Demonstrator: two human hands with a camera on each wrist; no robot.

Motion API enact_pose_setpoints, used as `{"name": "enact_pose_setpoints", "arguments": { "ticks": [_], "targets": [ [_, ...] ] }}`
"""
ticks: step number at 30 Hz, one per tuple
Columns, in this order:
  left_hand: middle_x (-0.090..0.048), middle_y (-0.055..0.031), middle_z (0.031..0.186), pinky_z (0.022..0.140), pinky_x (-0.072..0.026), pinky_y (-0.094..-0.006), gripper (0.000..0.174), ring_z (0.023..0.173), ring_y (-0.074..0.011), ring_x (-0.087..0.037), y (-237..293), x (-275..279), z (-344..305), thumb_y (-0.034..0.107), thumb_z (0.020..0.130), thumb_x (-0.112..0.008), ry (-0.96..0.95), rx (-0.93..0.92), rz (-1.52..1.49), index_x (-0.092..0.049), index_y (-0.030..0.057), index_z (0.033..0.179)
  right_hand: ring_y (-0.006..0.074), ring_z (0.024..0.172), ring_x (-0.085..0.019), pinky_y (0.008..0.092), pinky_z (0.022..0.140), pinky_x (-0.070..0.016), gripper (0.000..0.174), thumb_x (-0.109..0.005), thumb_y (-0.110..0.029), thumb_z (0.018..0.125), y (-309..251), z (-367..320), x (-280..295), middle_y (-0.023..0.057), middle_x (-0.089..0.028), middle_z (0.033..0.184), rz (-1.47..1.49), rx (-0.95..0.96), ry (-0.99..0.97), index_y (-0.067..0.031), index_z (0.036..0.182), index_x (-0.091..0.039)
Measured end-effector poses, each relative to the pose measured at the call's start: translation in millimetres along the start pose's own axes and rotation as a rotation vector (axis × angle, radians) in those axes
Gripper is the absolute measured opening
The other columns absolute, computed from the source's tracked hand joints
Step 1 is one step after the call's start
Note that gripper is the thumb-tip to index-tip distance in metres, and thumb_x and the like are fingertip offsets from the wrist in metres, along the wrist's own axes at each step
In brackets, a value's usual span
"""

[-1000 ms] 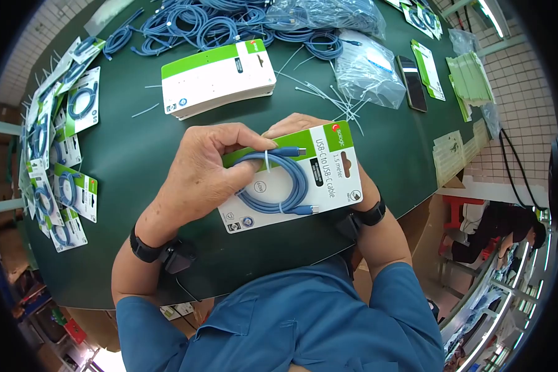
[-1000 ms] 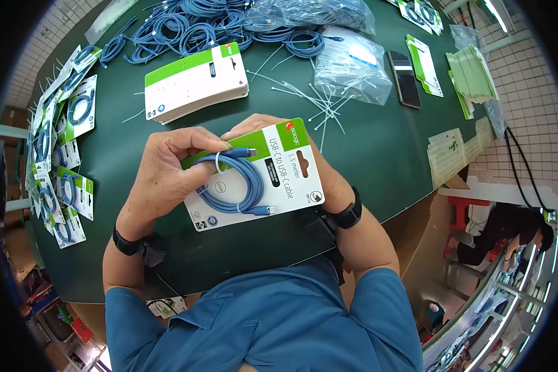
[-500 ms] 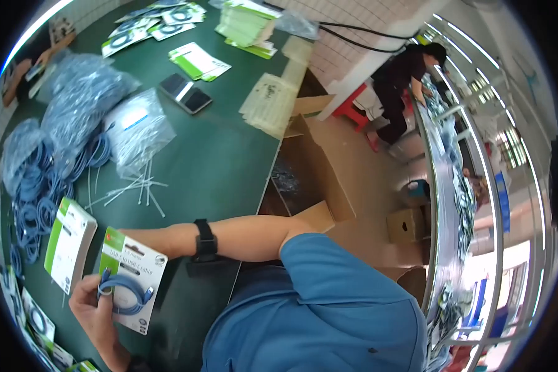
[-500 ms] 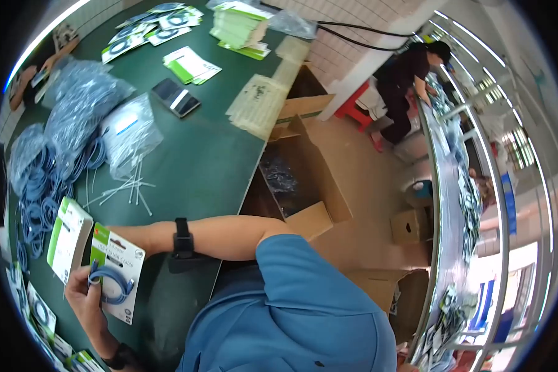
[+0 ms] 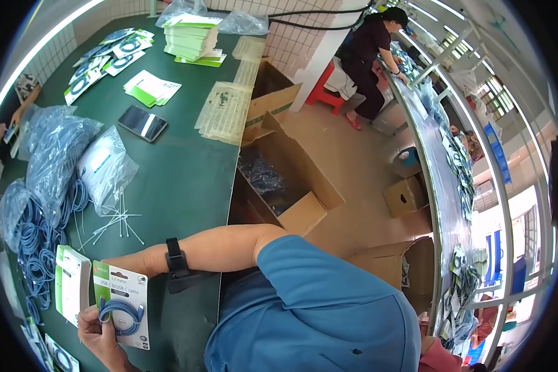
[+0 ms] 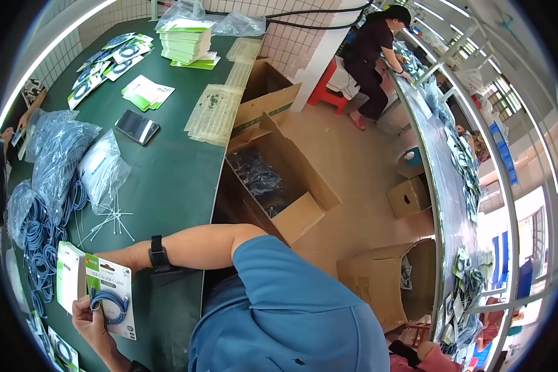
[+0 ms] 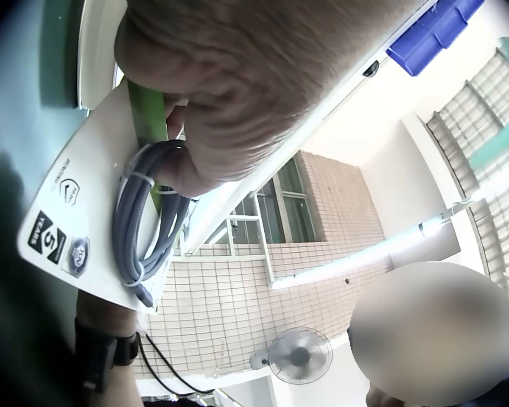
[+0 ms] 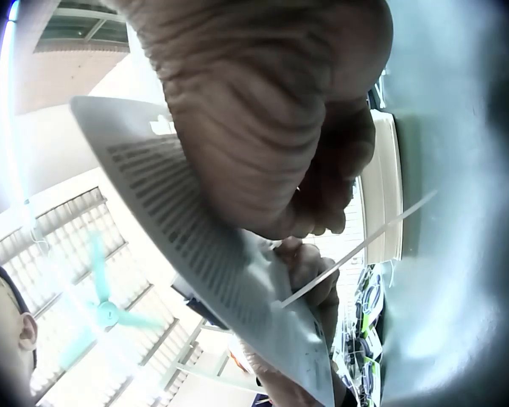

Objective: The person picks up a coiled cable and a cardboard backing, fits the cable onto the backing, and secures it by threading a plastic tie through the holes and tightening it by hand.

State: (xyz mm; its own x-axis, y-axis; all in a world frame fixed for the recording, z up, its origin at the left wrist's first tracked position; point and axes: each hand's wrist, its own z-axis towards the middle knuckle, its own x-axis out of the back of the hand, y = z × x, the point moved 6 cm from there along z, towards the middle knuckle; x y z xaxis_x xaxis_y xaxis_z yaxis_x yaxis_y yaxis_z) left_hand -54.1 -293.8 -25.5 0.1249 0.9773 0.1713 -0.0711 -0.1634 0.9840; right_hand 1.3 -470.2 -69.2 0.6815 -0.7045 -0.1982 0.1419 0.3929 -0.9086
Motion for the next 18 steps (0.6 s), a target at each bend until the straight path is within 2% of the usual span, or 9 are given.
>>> {"name": "enact_pose_setpoints", "arguments": {
  "ticks": [3, 6, 7, 9, 12, 13, 14, 15, 18],
  "targets": [
    [-0.068, -0.0062, 0.097, 0.085, -0.0498, -0.0233, 0.017, 0.088, -0.0104, -0.064, 4.8, -6.8, -3.6, -0.011, 0.089, -0.066, -0.003, -0.041, 0.056, -0.06, 0.0015, 0.099, 0.0105, 0.068, -0.057, 0.0335, 0.062, -0.0479, 0.019, -0.08, -0.018, 0.085, -3.2, -0.5, 6.5, 0.0092, -0.068, 0.075, -0.051, -0.066, 0.052, -0.0022, 0.086, -0.069],
    [-0.067, -0.0063, 0.096, 0.086, -0.05, -0.0248, 0.021, 0.088, -0.012, -0.064, 9.6, -14.6, -3.8, -0.013, 0.084, -0.064, -0.059, -0.105, 0.093, -0.06, 0.0016, 0.098, 0.0141, 0.065, -0.063, 0.0332, 0.061, -0.0487, 0.014, -0.078, -0.014, 0.081, -18.3, 5.3, 2.6, 0.0096, -0.068, 0.072, -0.415, 0.241, -0.07, -0.0038, 0.078, -0.07],
    [-0.067, -0.0064, 0.095, 0.086, -0.0502, -0.0257, 0.022, 0.088, -0.0129, -0.064, 11.9, -19.1, -3.9, -0.014, 0.082, -0.064, -0.115, -0.148, 0.105, -0.06, 0.0016, 0.098, 0.0141, 0.065, -0.063, 0.0332, 0.061, -0.0487, 0.014, -0.078, -0.014, 0.081, -17.8, 4.5, 3.8, 0.0096, -0.068, 0.072, -0.417, 0.24, -0.068, -0.0038, 0.078, -0.07],
    [-0.066, -0.0065, 0.095, 0.086, -0.0503, -0.0265, 0.024, 0.087, -0.0138, -0.064, 16.9, -25.5, -4.1, -0.014, 0.08, -0.063, -0.165, -0.181, 0.118, -0.06, 0.0015, 0.097, 0.017, 0.065, -0.064, 0.0339, 0.061, -0.0493, 0.011, -0.076, -0.013, 0.079, -17.9, 3.6, 4.7, 0.0109, -0.068, 0.071, -0.419, 0.201, -0.08, -0.0036, 0.075, -0.069],
    [-0.068, -0.0113, 0.092, 0.087, -0.0531, -0.0311, 0.029, 0.089, -0.0221, -0.069, 47.6, -28.9, -7.9, -0.016, 0.073, -0.066, -0.157, -0.402, 0.518, -0.064, 0.0006, 0.096, 0.0178, 0.062, -0.062, 0.0348, 0.06, -0.0489, 0.01, -0.076, -0.01, 0.077, -24.9, 7.3, 13.1, 0.0106, -0.068, 0.07, -0.441, 0.159, -0.09, -0.0011, 0.076, -0.072],
    [-0.068, -0.0128, 0.091, 0.089, -0.0533, -0.0349, 0.033, 0.091, -0.0271, -0.07, 50.5, -28.0, -7.2, -0.014, 0.068, -0.068, -0.096, -0.273, 0.532, -0.067, 0.0009, 0.098, 0.0181, 0.062, -0.062, 0.0359, 0.06, -0.0487, 0.008, -0.072, -0.009, 0.077, -31.6, 4.8, 22.1, 0.011, -0.068, 0.07, -0.433, 0.129, -0.037, -0.0005, 0.077, -0.072],
    [-0.071, -0.0138, 0.096, 0.087, -0.0541, -0.039, 0.039, 0.093, -0.0308, -0.07, 63.9, -40.3, -3.5, -0.012, 0.07, -0.071, -0.046, -0.38, 0.627, -0.071, 0.0025, 0.106, 0.0192, 0.068, -0.065, 0.0357, 0.063, -0.0514, 0.012, -0.071, -0.013, 0.081, -40.6, 0.5, 28.9, 0.0109, -0.07, 0.074, -0.377, 0.085, -0.024, -0.0008, 0.08, -0.071],
    [-0.072, -0.0156, 0.1, 0.085, -0.0546, -0.0431, 0.044, 0.093, -0.0351, -0.07, 78.6, -45.1, -6.3, -0.008, 0.07, -0.074, -0.12, -0.593, 0.834, -0.072, 0.004, 0.112, 0.0186, 0.07, -0.065, 0.0355, 0.065, -0.0522, 0.015, -0.071, -0.015, 0.082, -23.7, 8.6, 29.5, 0.0117, -0.07, 0.077, -0.44, -0.017, -0.012, -0.0003, 0.085, -0.071],
    [-0.071, -0.0124, 0.101, 0.08, -0.0537, -0.0438, 0.047, 0.09, -0.0333, -0.068, 53.7, -48.0, -3.6, -0.003, 0.07, -0.078, -0.193, -0.559, 0.752, -0.073, 0.0061, 0.116, 0.0117, 0.072, -0.061, 0.0325, 0.066, -0.0516, 0.019, -0.07, -0.02, 0.087, -17.5, 8.4, 31.3, 0.0053, -0.068, 0.076, -0.518, -0.202, -0.073, -0.0007, 0.088, -0.071]
  ]
}}
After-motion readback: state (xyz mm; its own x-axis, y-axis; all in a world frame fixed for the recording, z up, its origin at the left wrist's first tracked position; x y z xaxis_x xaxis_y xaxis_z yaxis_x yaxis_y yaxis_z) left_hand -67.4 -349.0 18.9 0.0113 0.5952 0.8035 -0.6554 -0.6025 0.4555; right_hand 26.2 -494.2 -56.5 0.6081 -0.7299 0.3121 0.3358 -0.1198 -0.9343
